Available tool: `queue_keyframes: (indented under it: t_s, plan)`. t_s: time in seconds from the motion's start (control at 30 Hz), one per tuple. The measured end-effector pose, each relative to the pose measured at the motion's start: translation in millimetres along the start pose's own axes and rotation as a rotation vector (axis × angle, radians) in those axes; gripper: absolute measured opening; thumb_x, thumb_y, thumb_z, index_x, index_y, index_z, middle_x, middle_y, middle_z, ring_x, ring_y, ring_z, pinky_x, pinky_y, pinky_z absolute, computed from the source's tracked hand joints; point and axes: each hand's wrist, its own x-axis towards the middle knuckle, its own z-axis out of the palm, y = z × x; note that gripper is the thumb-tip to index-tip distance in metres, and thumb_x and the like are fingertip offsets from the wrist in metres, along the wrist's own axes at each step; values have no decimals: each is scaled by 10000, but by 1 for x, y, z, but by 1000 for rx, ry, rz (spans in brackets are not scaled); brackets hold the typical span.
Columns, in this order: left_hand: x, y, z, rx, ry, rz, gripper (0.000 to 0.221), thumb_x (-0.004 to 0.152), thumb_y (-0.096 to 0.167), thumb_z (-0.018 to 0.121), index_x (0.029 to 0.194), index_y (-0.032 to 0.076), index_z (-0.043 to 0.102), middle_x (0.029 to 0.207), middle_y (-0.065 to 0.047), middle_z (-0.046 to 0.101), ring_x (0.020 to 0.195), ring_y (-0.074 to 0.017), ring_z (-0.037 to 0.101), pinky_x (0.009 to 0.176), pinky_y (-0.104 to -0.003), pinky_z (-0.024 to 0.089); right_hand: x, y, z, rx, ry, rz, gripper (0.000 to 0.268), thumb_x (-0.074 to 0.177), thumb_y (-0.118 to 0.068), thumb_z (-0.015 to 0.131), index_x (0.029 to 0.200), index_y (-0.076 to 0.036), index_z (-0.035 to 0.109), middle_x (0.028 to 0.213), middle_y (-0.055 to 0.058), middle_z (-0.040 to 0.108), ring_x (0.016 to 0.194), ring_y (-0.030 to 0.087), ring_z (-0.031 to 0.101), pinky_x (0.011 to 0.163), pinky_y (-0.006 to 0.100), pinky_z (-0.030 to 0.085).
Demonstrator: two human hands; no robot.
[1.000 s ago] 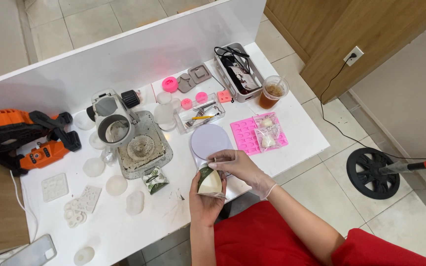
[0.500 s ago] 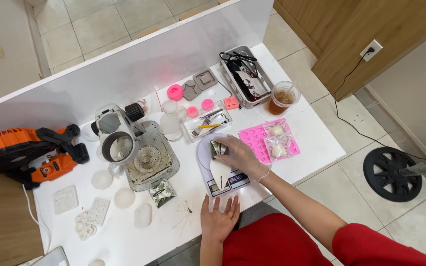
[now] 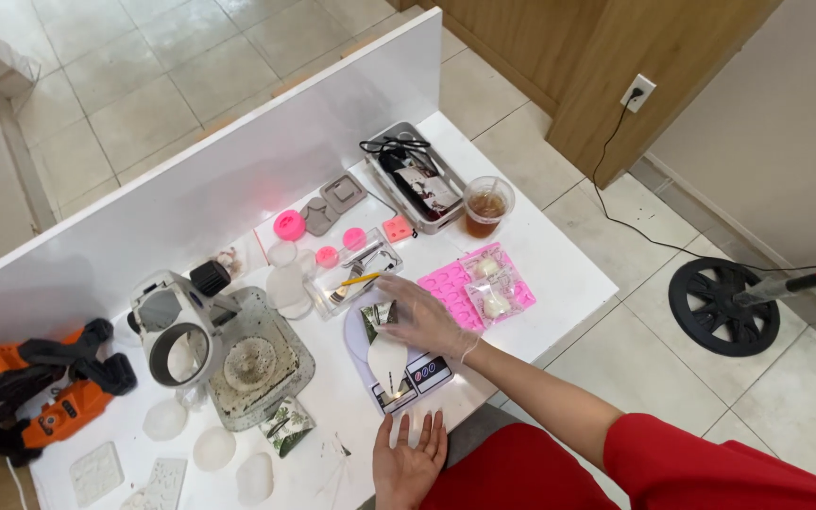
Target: Assembling a small decorative paper box and placing a wax melt inside for final packaging.
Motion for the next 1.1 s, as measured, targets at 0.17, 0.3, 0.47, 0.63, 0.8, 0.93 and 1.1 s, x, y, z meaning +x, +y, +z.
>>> queue_keyframes:
  t_s: [0.17,0.3,0.47,0.63,0.8,0.93,1.1]
  plan:
    - [3,1,-2,34,9,-46,261,1017,321,505,1239,188,476,1337,-138,478,1287,-299,542,1063,-430,441,-48,12,-58,-112,442,503,439,950,-285,617,1327,-80,528,1263,114,547,1104,230,571,959,397,518]
    - [-4,-7,-1,30,-74,-91,289,998,337,527,1245,186,522,1309,-125,500,1266,-278,545,1060,-432,458,-94,39,-98,-194,563,1032,472,919,-262,707,1274,22,579,1120,154,592,923,226,617,801,336,583]
    - [-24,-22,11,54,-133,-87,307,1022,332,492,1262,142,513,1332,-169,515,1266,-278,531,1052,-409,439,-100,49,-103,-219,273,1080,499,928,-488,646,1150,-43,679,1096,130,638,860,212,677,828,379,566]
    - [-9,-19,-2,37,-254,-94,340,992,344,526,1277,159,528,1330,-157,531,1216,-255,539,1001,-387,450,-98,63,-92,-255,194,1070,510,1031,-478,456,1218,-52,667,1181,140,656,1041,282,665,960,416,508]
    - [-26,-21,-10,18,-237,-67,372,996,324,514,1327,155,521,1345,-131,518,1230,-240,532,991,-365,450,-100,72,-89,-461,159,1015,515,1042,-504,475,1133,-40,680,1046,154,693,896,275,695,843,391,567]
    - [-35,-16,-25,10,-215,-55,387,998,321,509,1344,150,536,1340,-116,535,1207,-205,530,991,-345,451,-92,60,-96,-590,84,924,577,1017,-604,465,1049,-66,673,979,124,670,791,234,668,731,343,567]
    - [-31,-13,-48,-35,-280,-37,371,994,299,512,1324,132,540,1338,-109,555,1200,-200,548,944,-318,457,-79,29,-104,10,271,1188,440,1005,-402,616,1223,-21,648,1176,134,603,948,225,664,916,341,552]
